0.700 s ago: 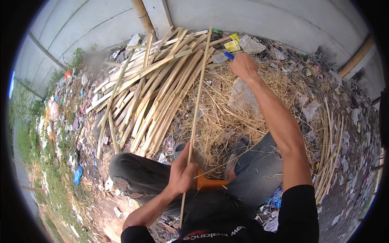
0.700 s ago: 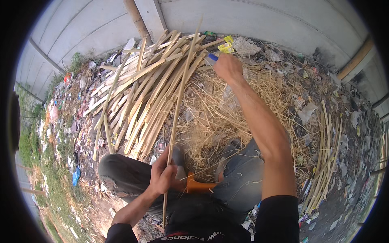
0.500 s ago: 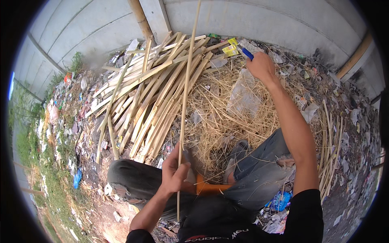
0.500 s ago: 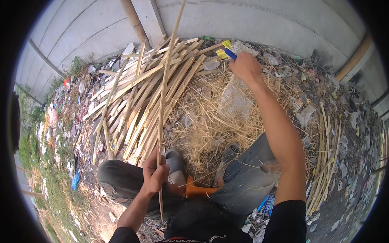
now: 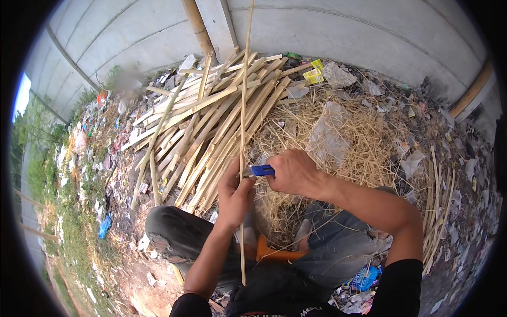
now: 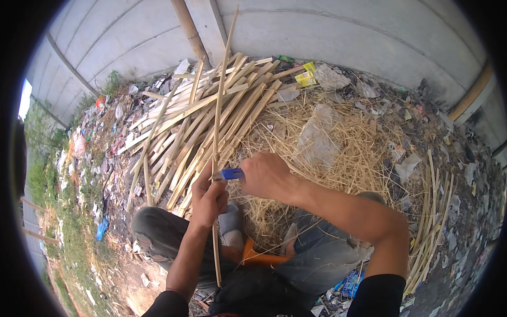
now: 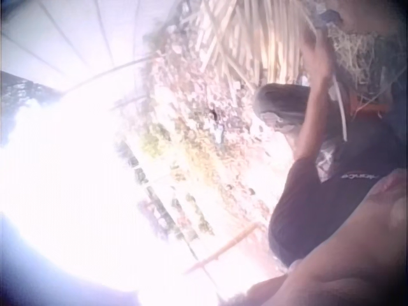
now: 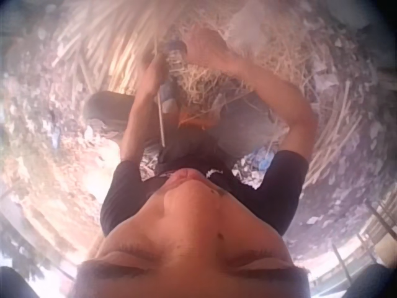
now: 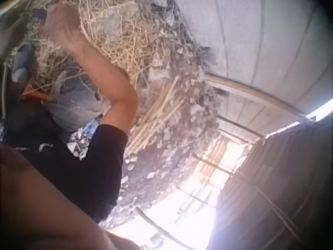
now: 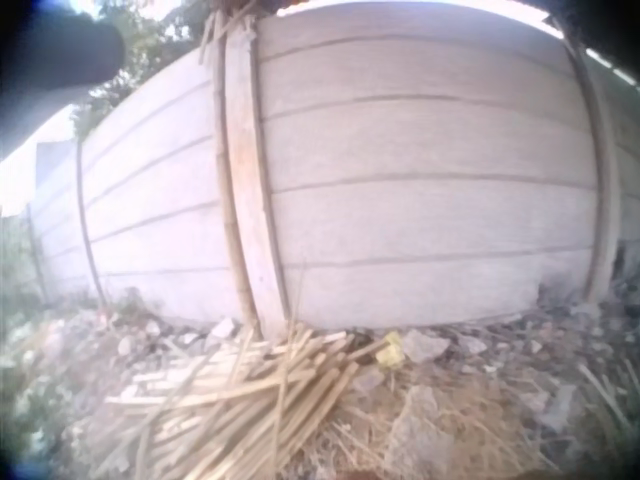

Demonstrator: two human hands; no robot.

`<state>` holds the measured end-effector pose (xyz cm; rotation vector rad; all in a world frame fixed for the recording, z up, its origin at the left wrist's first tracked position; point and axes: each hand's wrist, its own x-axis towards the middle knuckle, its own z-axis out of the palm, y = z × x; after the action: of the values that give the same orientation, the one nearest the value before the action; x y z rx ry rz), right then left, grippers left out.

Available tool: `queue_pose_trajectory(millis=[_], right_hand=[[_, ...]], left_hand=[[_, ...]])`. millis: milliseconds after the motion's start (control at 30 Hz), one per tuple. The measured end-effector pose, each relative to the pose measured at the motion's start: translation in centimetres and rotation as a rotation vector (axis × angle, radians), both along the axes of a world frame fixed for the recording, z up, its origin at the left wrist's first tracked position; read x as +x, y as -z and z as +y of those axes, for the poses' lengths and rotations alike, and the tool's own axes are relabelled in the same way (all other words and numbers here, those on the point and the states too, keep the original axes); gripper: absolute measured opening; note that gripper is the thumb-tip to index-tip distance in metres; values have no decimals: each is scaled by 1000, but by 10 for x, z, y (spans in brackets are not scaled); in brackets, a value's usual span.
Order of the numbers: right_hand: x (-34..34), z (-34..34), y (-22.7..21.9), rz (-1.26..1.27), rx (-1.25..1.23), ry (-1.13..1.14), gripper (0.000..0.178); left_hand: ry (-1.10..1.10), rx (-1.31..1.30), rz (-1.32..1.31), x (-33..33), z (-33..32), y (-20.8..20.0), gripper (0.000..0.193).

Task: The person sits on the ground and uses a knife to split long bamboo poles into thin strips. They hold the bamboo with one hand and use the knife to shave and separate the material, creating a pile of processed strips.

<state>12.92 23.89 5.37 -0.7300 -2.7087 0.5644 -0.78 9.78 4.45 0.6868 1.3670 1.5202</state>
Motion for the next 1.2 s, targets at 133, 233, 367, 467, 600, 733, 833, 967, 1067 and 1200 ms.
queue_pose_trajectory(millis=[133,233,367,467,600,733,833,967,1067,1200], right_hand=[[-8,0,8,64,12,23,21],[-9,16,4,39,42,76,21],[-9,50,2,-75,21,215,18],[-1,100,-28,-229,-38,475,20],[41,161,-30,-137,-42,695,22],[89,204,-7,-104,22,876,22],[130,227,-11,-93,-76,1029,25],[153,224,-4,-55,27,1073,31],[154,228,-17,-102,-46,1126,31],[153,226,-6,-142,38,1141,32]], left_hand=[[59,-93,-33,1,7,5,59],[71,-57,-48,7,6,-1,58],[133,-35,-41,15,2,6,62],[216,-95,27,26,-28,15,66],[390,-70,129,32,-69,21,70],[544,-200,18,18,-107,25,70],[596,-188,111,1,-148,37,72],[599,-238,-48,-11,-183,33,75],[605,-222,-81,-11,-187,32,76],[661,-190,158,-22,-194,21,76]])
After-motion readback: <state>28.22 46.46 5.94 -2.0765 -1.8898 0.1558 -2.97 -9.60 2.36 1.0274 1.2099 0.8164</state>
